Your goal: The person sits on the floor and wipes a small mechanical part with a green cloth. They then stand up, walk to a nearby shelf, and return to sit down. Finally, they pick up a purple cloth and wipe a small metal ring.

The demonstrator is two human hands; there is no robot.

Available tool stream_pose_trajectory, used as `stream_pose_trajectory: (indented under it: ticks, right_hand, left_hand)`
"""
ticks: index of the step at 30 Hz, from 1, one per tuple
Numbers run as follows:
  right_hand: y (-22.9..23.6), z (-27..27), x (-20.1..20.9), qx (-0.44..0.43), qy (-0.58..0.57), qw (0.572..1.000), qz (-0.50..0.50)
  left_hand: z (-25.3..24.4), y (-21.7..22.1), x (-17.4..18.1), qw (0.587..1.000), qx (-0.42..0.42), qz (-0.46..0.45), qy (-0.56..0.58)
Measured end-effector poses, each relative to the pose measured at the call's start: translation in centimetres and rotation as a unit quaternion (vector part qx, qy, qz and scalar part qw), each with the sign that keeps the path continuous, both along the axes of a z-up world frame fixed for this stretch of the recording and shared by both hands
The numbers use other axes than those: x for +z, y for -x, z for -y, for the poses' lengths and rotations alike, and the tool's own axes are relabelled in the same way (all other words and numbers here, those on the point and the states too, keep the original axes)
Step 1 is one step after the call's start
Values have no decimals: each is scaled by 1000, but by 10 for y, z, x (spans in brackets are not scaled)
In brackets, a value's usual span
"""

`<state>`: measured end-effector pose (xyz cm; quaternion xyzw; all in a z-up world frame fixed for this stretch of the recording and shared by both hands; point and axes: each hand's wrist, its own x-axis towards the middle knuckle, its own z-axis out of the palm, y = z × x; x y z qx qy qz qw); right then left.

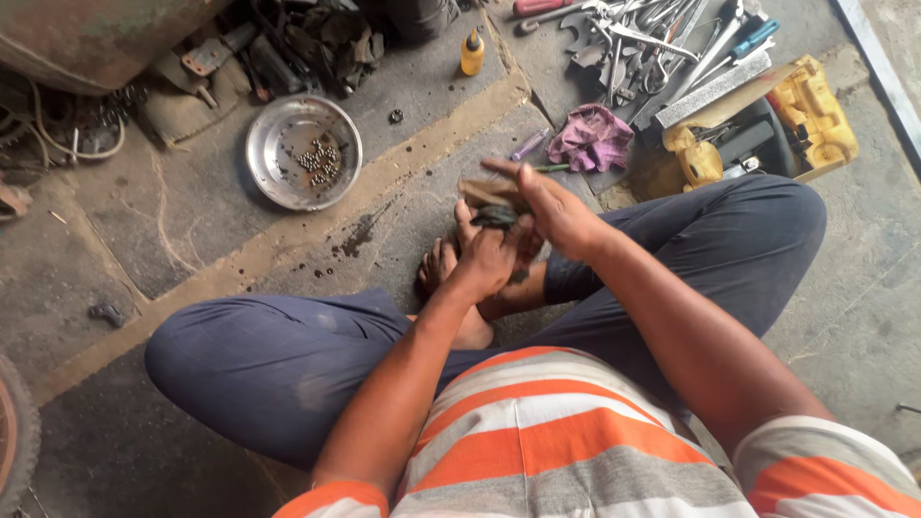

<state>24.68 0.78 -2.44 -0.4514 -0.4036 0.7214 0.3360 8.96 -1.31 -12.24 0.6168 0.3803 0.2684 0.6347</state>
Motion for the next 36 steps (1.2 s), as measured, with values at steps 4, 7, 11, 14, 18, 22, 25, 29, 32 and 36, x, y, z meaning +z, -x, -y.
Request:
stream_pose_trajectory:
  ticks: [4,7,11,14,18,22,25,29,32,36]
  right_hand:
    - [-14,-17,-25,-76,-107,990,51]
    - [-31,-25,-24,-204,-54,976,-55]
    - [-20,-28,-12,-334,29,909,-246]
    - [24,-8,-16,-256,52,929,-261]
    - [63,14,-18,-201,82,944,-247]
    - [73,27,3,-164,96,945,-267]
    - [53,30,21,-146,124,915,-356]
    - [16,24,-1,-230,95,909,-333]
    - [-13,10,-69,-276,117,936,-186]
    - [9,19,-178,-142,18,953,-269]
  left_hand:
    - [-23,10,6,942,67,-253,-210]
    - [-24,25,18,968,149,-195,46]
    - [-14,2,21,949,217,-89,212]
    - [-4,-33,4,949,242,-154,-135]
    - [-13,-19,-18,917,367,-148,45]
    - [-31,10,-1,898,425,-94,-64]
    - [-62,30,23,854,492,-33,165]
    - [-58,37,57,828,507,87,223]
    - [-23,-8,75,938,341,-29,-51]
    - [13,-40,79,951,206,16,-228]
